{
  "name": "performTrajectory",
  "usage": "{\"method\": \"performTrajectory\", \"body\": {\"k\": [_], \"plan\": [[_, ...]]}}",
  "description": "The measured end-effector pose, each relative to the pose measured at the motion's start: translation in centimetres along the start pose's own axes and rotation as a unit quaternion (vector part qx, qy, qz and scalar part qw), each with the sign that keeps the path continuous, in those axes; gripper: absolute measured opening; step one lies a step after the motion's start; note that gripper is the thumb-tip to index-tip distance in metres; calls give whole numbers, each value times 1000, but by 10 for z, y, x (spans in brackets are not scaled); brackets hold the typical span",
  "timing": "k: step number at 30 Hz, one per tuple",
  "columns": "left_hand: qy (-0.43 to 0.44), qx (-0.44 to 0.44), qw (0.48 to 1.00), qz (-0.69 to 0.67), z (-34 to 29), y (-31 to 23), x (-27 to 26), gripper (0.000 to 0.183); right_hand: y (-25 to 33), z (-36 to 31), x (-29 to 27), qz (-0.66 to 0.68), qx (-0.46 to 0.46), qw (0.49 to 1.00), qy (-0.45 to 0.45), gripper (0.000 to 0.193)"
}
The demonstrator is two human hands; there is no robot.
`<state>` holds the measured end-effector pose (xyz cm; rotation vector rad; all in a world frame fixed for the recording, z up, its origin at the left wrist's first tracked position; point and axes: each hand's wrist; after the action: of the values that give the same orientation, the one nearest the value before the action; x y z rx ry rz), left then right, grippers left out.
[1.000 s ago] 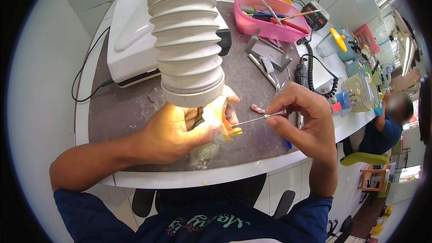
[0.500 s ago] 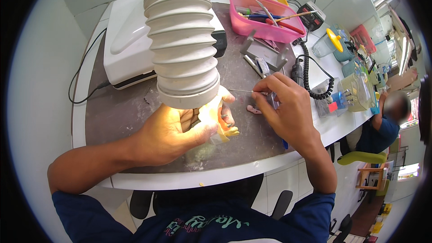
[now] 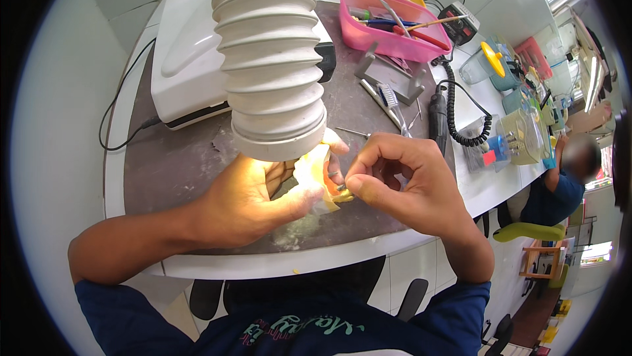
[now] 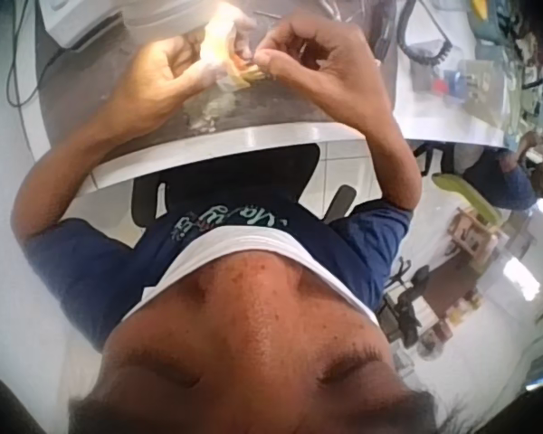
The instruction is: The person uses a rotary handpiece to grind and shape a small white material held in their left hand. They then pick up a yellow dental cast and use a metal instrument to adjust and fit the white material into the cast, checking the alignment and fit.
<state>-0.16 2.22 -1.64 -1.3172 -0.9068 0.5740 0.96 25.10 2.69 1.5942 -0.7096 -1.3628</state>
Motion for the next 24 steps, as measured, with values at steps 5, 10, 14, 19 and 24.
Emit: {"method": "performTrajectory", "body": {"k": [5,10,14,19,24], "plan": [[-10,12,1000,4,-1,1,1,50,-1,0,2,13,15,1000,8,11],[5,8,1000,4,0,1,0,53,-5,1,5,24,-14,999,20,11],[2,3,1000,-1,-1,1,0,54,-9,3,6,62,19,997,44,11],[8,-2,1000,4,0,0,0,53,-12,2,7,77,21,996,37,10],[8,17,1000,2,0,3,-2,54,-8,3,6,36,-24,999,22,8]]}}
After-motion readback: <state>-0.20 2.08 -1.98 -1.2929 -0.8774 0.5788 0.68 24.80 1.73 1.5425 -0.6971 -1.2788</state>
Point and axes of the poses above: each hand's wrist, its own z-axis towards the middle knuckle, its own x-axis out of the palm, y = z × x, and after that the axes turned 10 degrees about -y, right-handed
